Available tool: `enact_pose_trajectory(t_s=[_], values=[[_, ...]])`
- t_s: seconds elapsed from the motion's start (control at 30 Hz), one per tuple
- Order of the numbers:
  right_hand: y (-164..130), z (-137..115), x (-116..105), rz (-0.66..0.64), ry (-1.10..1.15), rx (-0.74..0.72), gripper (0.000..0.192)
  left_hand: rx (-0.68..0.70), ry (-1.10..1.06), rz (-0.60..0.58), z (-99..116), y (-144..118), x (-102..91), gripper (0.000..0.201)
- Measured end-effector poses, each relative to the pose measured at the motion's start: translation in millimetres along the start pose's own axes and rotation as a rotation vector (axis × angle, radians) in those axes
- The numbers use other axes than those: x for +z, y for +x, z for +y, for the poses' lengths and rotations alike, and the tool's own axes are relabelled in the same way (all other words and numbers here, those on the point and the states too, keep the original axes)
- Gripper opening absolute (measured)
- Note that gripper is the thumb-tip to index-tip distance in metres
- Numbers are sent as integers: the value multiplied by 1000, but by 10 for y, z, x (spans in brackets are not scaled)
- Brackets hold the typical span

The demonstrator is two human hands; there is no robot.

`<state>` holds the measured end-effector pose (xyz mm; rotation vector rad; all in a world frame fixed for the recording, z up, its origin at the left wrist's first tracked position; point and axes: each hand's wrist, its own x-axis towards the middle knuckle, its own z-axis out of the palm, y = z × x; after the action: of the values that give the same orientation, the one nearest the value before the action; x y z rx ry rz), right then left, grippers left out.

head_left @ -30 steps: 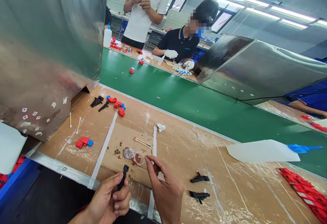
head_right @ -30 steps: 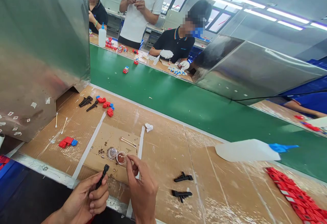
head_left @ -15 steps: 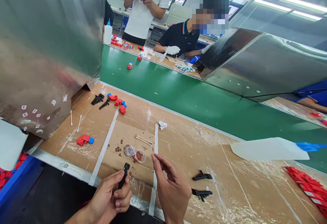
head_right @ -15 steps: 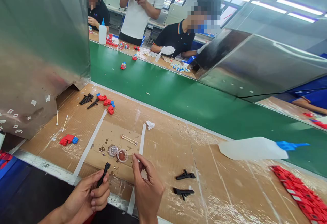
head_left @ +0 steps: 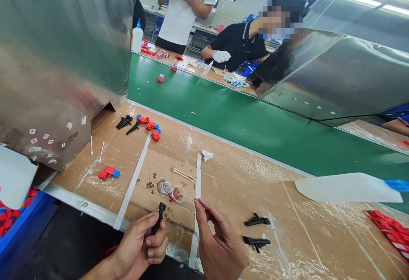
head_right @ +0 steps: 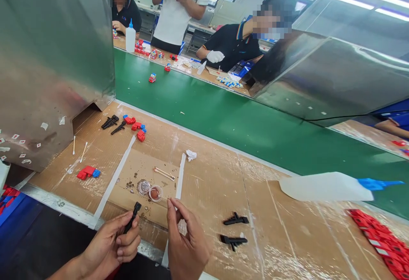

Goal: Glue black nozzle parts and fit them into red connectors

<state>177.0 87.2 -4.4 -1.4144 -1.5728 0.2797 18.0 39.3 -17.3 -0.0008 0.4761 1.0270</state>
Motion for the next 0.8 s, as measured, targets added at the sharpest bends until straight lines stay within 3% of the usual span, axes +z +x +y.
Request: enact_pose_trajectory(t_s=[0.37,0.43,0.6,0.8], values=[[176,-59,104,-193,-88,-307,14,-4,-4,0,-14,-7,-39,27],[178,-66,107,-200,-84,-300,14,-5,-6,-2,-13,-5,-39,28],[115,-39,51,-66,-88,-203,11,2,2,-5,-15,1,-37,27],[-74,-47,-39,-32,122,-24,18,4,14,-3,-13,-9,-26,27]])
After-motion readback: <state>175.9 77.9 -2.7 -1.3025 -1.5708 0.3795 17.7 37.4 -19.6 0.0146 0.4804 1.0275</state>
